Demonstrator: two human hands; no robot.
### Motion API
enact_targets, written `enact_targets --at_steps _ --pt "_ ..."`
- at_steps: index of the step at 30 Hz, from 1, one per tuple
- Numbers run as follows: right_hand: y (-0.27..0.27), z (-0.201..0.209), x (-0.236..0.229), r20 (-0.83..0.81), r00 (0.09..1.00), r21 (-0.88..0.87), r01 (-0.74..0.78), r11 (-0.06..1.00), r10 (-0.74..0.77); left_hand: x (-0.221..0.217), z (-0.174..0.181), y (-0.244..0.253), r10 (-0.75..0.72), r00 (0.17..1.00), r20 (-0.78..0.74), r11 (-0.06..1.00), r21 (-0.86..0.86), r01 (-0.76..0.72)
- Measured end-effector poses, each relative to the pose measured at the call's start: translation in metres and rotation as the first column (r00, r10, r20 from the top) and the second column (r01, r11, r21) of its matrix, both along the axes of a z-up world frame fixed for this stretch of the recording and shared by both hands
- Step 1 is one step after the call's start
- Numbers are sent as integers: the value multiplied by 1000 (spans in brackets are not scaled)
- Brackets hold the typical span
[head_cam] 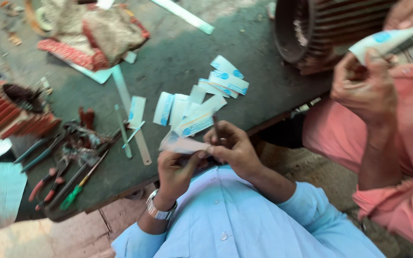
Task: The person wraps small rectangular paper pieces around a metal strip using both hands. They repeatedly pick up paper, fold it around the strip, and place the wrapped item on the table. A coworker works on a motor stator nearby.
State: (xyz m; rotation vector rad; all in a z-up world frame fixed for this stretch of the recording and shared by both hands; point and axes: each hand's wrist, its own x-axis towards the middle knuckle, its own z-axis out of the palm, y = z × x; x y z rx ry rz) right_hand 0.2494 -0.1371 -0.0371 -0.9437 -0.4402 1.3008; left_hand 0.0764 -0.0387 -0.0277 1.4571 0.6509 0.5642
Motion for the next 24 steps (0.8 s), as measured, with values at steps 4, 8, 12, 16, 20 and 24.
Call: enact_targets --at_steps 4,8,12,16,20,24 --pt "-2 6 13 224 970 24 -104 994 96 4 4 -2 56 998 24 998 37 -57" --pt "-9 9 26 358 895 -95 -249 964 266 10 12 -3 -30 999 -25 996 80 32" --pt "-9 3 37 202 925 -137 -297 945 321 20 15 -8 -65 998 -26 995 -84 62" --pt "-13 -11 48 9 949 -154 -311 938 316 23 22 -5 -175 982 -70 982 -87 169" --pt "-18 -26 56 -235 938 -181 -299 937 254 31 24 -5 -210 977 -23 974 82 211" --pt "-28 -31 63 -370 908 -177 -278 944 197 41 19 -5 -245 969 -30 955 162 247"
